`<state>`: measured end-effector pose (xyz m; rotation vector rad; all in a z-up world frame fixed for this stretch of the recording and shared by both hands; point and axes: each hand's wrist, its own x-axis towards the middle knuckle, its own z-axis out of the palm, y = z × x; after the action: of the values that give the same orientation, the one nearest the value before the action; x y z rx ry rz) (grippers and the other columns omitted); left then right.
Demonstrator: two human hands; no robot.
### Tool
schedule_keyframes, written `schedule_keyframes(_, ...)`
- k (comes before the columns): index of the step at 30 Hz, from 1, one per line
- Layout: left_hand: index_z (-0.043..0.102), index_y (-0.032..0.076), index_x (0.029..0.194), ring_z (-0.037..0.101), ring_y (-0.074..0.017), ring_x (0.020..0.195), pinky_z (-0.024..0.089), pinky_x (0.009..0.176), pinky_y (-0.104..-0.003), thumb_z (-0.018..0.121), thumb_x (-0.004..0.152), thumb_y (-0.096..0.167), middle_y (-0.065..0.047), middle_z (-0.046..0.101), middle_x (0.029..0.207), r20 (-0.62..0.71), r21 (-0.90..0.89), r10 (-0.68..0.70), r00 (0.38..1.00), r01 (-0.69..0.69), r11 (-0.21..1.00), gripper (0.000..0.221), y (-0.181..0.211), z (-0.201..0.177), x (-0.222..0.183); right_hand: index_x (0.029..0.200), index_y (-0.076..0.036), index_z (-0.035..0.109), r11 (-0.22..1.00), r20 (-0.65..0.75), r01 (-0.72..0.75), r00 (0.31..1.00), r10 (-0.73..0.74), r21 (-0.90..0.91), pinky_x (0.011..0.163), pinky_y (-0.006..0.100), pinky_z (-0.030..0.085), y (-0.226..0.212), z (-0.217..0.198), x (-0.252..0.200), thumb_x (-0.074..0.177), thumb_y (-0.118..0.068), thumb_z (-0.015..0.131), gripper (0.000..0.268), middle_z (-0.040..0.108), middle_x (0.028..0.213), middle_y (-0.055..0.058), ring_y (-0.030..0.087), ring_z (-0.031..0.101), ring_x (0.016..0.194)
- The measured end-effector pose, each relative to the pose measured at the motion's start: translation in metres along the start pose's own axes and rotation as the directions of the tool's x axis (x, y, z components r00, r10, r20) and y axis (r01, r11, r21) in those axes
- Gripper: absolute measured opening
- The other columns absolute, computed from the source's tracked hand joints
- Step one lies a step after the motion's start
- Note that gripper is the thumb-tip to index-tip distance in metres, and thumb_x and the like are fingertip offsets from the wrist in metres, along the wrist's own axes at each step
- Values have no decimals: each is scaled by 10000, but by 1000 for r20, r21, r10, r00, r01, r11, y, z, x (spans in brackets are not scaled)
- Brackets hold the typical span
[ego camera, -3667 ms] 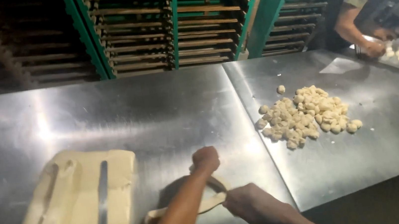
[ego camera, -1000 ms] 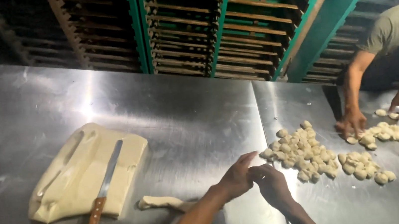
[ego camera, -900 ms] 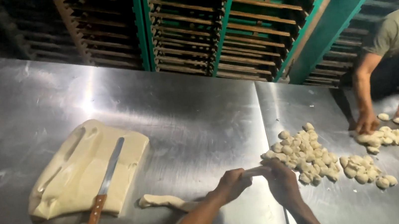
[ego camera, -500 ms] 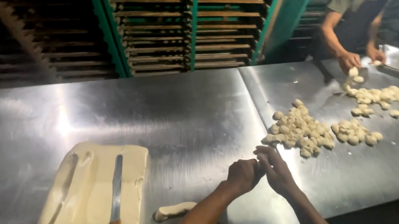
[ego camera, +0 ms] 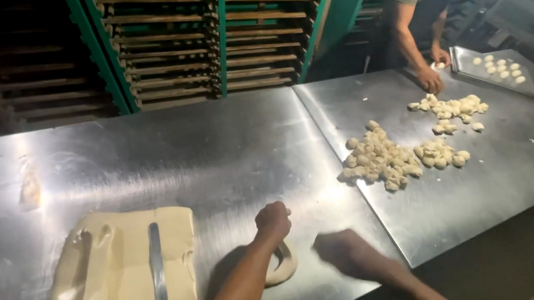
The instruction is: The person cuts and portions large sheets of bread dough into small uniform balls on a stainless steel work table.
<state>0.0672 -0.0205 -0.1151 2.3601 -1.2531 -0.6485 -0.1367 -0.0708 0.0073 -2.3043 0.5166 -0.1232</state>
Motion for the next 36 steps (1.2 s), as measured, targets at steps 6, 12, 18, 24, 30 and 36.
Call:
schedule_keyframes(6,150,-7,1608,552,-509,1228,494,1017,-485,614,769,-81,-377,330,1523,-137,-94,310,941,-324,941,961,14,12,-21,1063,-31,734,872,-427,148,826,-368,-466,704,359,535,-2,-4,14,745,-159,766,344,728,981,150,290,682,872)
schedule_keyframes(12,539,-2,1261,680,-404,1019,550,866,-458,706,859,224,-239,628,1183,-213,-566,247,945,-326,757,490,55,-14,-61,1112,-65,727,982,-456,184,872,-177,-31,763,323,584,42,-18,10,905,-11,680,219,760,1010,96,207,724,873)
schedule_keyframes(18,681,40,871,711,-406,800,558,724,-504,611,974,441,-201,706,802,-292,-386,208,934,-314,867,421,105,-3,-66,1189,-47,696,986,-385,-22,919,85,165,723,288,559,41,-48,3,939,-87,691,254,750,952,73,142,693,795)
schedule_keyframes(24,683,37,862,718,-413,779,573,712,-516,587,982,472,-213,712,787,-375,-253,198,905,-306,918,461,136,-1,-51,1215,-13,686,942,-447,255,884,-137,217,788,279,533,40,-62,-3,962,-139,674,283,723,982,106,124,658,871)
schedule_keyframes(30,708,44,960,726,-410,794,578,710,-510,602,923,294,-204,724,832,-378,-168,277,883,-360,918,275,200,-55,-66,1096,-22,618,929,-454,300,873,-177,216,770,304,544,24,-102,17,1076,-202,493,220,708,927,97,144,674,835)
schedule_keyframes(36,746,47,886,754,-366,867,598,756,-471,647,881,168,-177,755,882,-361,-17,206,910,-227,974,157,189,-61,-54,865,-9,616,951,-507,168,862,-13,261,565,329,442,68,-71,50,1065,-264,524,336,602,693,57,154,557,599)
